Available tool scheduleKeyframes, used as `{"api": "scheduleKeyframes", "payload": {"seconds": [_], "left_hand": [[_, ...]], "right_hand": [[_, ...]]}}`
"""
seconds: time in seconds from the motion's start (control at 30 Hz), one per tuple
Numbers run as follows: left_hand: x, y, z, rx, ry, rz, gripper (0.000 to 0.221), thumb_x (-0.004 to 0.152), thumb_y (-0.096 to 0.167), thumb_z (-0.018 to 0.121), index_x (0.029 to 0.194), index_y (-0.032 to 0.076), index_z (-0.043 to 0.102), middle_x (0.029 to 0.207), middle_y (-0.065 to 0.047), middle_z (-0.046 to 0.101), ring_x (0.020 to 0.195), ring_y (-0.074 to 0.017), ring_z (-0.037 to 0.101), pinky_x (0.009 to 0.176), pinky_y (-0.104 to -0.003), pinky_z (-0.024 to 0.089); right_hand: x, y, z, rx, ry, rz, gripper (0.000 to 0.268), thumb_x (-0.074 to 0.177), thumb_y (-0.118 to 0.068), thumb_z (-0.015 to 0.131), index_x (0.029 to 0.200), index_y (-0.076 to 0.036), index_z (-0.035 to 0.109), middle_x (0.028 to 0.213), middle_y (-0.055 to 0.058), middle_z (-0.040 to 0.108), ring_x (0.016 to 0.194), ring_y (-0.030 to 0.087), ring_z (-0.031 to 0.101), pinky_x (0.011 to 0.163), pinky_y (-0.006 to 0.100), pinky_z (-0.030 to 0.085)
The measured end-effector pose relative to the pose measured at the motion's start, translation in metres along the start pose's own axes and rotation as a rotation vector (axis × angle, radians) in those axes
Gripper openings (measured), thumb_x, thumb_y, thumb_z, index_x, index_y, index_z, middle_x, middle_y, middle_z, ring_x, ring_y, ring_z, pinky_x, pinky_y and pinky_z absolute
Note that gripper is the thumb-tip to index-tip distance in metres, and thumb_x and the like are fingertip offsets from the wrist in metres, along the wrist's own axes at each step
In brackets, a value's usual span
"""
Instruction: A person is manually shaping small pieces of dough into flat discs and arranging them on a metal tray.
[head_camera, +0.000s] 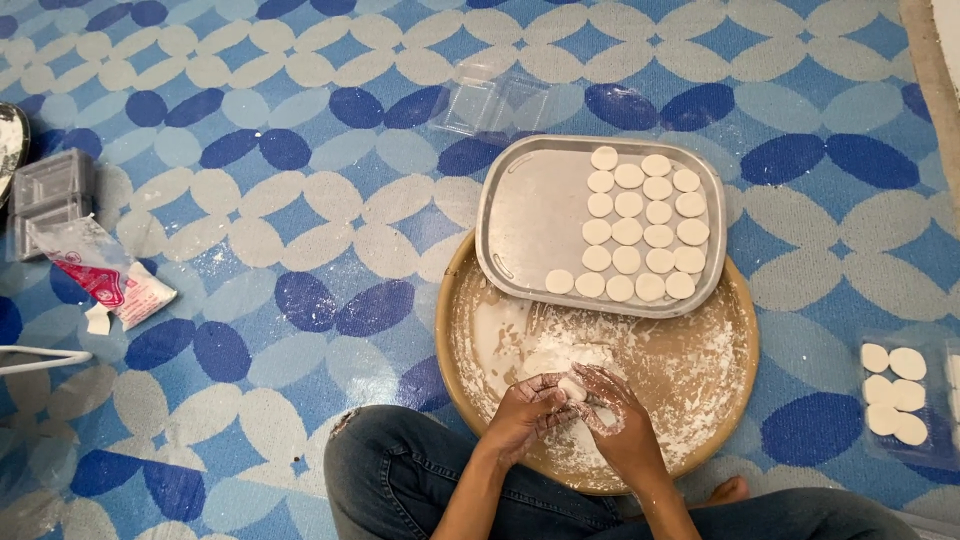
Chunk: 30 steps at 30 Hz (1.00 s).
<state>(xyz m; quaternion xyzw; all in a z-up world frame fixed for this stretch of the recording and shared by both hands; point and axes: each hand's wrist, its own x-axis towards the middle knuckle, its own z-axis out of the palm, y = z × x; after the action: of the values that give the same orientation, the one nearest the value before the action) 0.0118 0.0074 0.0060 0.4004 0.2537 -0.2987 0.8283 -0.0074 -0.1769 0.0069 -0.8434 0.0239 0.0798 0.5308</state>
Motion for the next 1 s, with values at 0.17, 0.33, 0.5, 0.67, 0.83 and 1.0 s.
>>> {"api": "scheduleKeyframes", "payload": {"seconds": [0.17,0.33,0.5,0.67,0.83,1.0], "left_hand": [[0.001,-0.003,-0.003,-0.002,0.019,0.0,0.028,0.09,0.004,0.074,0.117,-0.001,0.069,0.095,-0.014,0.078,0.077,-0.0186,0.076,0.071,-0.026,0.065],[0.003,-0.007,-0.004,0.028,0.082,0.005,0.037,0.09,0.003,0.073,0.125,-0.004,0.065,0.1,-0.015,0.076,0.082,-0.0222,0.075,0.074,-0.029,0.066],[-0.002,0.001,0.005,0.202,0.159,-0.043,0.045,0.088,0.01,0.076,0.129,-0.001,0.063,0.103,-0.014,0.079,0.082,-0.0203,0.077,0.066,-0.023,0.061],[-0.003,0.002,0.008,0.246,0.061,-0.035,0.05,0.093,0.017,0.067,0.138,-0.003,0.058,0.124,-0.021,0.072,0.106,-0.0307,0.075,0.096,-0.04,0.063],[0.006,-0.003,0.0,0.111,-0.017,-0.034,0.033,0.097,0.009,0.066,0.128,-0.004,0.068,0.106,-0.014,0.077,0.085,-0.0184,0.074,0.073,-0.026,0.064],[0.007,-0.005,-0.003,0.142,-0.03,-0.034,0.054,0.084,0.002,0.076,0.136,-0.003,0.064,0.115,-0.014,0.077,0.096,-0.0221,0.075,0.078,-0.028,0.061]], "right_hand": [[0.0,-0.007,0.0,-0.02,-0.031,0.023,0.05,0.08,-0.006,0.073,0.129,-0.016,0.073,0.14,0.001,0.069,0.134,0.019,0.059,0.113,0.035,0.046],[0.001,-0.004,0.001,-0.008,-0.025,0.043,0.046,0.082,-0.008,0.074,0.127,-0.014,0.074,0.141,0.0,0.068,0.135,0.018,0.059,0.112,0.033,0.047],[0.001,-0.01,-0.003,0.002,-0.031,0.046,0.04,0.083,-0.01,0.074,0.123,-0.013,0.076,0.141,-0.001,0.068,0.134,0.018,0.059,0.113,0.034,0.046],[0.002,-0.008,-0.002,-0.059,-0.035,0.085,0.042,0.081,-0.012,0.076,0.123,-0.015,0.077,0.142,-0.001,0.068,0.136,0.018,0.058,0.112,0.033,0.047],[0.005,-0.005,-0.001,-0.101,-0.083,0.155,0.068,0.076,-0.019,0.084,0.139,-0.025,0.062,0.152,0.002,0.054,0.142,0.023,0.049,0.116,0.043,0.042],[0.003,-0.007,-0.002,-0.154,-0.108,0.149,0.078,0.072,-0.012,0.084,0.144,-0.028,0.059,0.155,0.0,0.053,0.147,0.021,0.044,0.12,0.04,0.038]]}}
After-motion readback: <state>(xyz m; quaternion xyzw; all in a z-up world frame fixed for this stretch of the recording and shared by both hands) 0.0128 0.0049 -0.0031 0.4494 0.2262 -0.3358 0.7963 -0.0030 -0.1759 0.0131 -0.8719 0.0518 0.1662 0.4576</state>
